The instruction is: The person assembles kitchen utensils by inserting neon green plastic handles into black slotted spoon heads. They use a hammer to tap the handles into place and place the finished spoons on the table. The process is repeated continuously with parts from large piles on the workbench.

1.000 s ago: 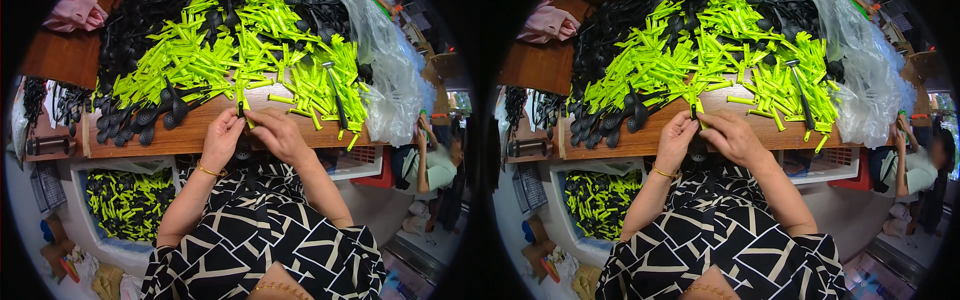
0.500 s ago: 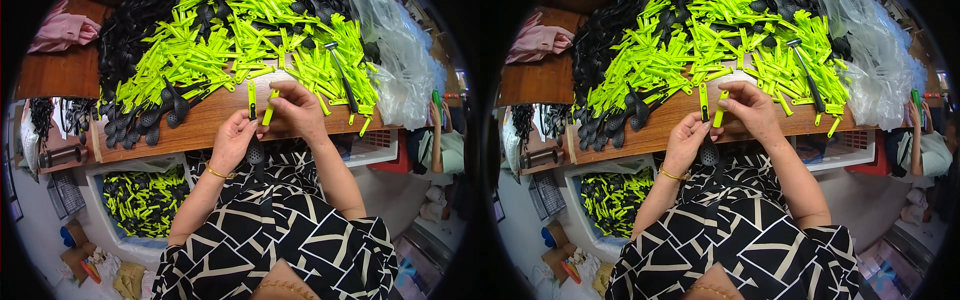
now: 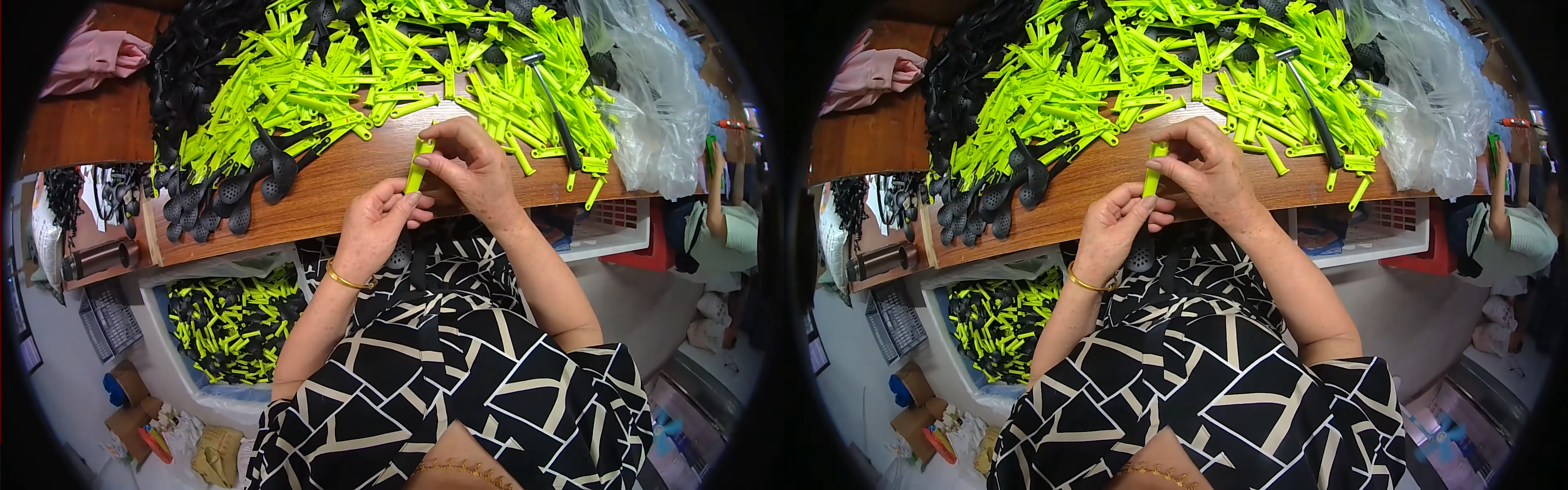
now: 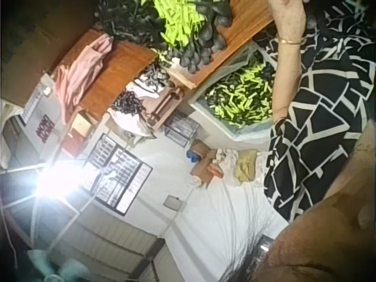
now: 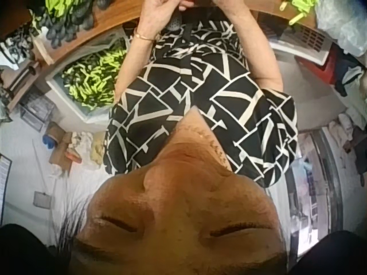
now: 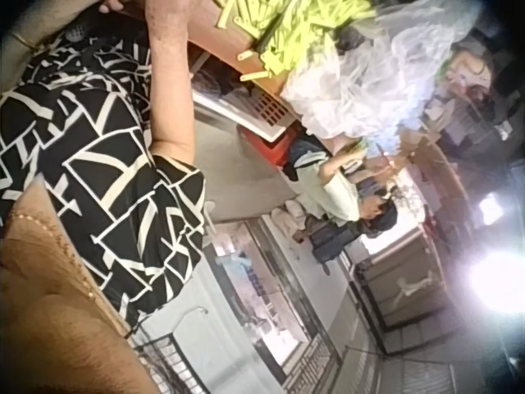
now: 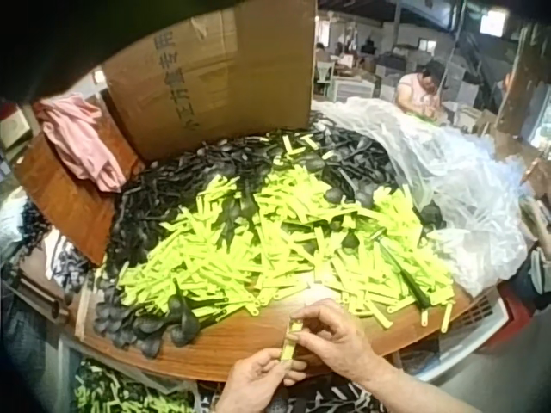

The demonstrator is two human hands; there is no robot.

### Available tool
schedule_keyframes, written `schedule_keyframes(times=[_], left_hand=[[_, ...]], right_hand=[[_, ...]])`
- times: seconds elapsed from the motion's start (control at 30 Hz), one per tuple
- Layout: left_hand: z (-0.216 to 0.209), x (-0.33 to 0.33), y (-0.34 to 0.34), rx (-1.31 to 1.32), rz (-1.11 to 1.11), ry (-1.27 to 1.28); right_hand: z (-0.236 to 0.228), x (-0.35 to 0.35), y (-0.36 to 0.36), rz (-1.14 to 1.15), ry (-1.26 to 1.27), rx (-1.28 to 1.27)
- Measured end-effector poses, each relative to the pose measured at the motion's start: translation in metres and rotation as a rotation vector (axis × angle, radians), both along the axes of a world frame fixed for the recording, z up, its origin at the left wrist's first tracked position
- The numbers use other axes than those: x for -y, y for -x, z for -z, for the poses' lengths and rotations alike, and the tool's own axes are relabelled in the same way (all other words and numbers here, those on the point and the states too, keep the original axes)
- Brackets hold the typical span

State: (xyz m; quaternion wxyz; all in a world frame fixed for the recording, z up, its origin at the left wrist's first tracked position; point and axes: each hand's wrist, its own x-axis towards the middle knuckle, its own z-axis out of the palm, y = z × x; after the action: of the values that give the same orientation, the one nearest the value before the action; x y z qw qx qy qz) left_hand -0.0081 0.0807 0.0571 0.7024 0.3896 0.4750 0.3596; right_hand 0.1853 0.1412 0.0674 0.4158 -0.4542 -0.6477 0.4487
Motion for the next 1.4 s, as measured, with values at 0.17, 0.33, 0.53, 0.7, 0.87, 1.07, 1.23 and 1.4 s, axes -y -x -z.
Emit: schedule_keyframes(times=[0.17,0.33,0.53,0.7,0.87,1.07,1.23,1.4], left_hand=[[0.002,0.007,0.001,-0.066,0.011,-0.030],[0.013,0.042,0.013,-0.235,0.031,-0.171],[0.044,0.074,0.029,-0.064,-0.119,0.089],[0.043,0.069,0.031,0.026,-0.201,0.228],[0.041,0.072,0.017,-0.021,-0.305,0.194],[0.032,0.068,0.007,-0.022,-0.347,0.249],[0.035,0.073,0.007,0.116,-0.365,0.257],[0.036,0.075,0.016,0.147,-0.254,0.256]], right_hand=[[0.011,0.003,0.003,-0.012,0.017,-0.086],[0.028,0.020,-0.002,-0.269,0.475,-0.235],[0.020,0.035,0.029,-0.269,0.146,0.131],[0.017,0.018,0.005,-0.210,-0.279,0.233],[0.012,-0.027,-0.142,0.493,-0.601,0.779],[-0.009,-0.035,-0.201,0.375,-0.396,1.069],[-0.010,-0.036,-0.203,0.451,-0.227,0.847],[-0.017,0.020,-0.128,0.405,-0.282,0.391]])
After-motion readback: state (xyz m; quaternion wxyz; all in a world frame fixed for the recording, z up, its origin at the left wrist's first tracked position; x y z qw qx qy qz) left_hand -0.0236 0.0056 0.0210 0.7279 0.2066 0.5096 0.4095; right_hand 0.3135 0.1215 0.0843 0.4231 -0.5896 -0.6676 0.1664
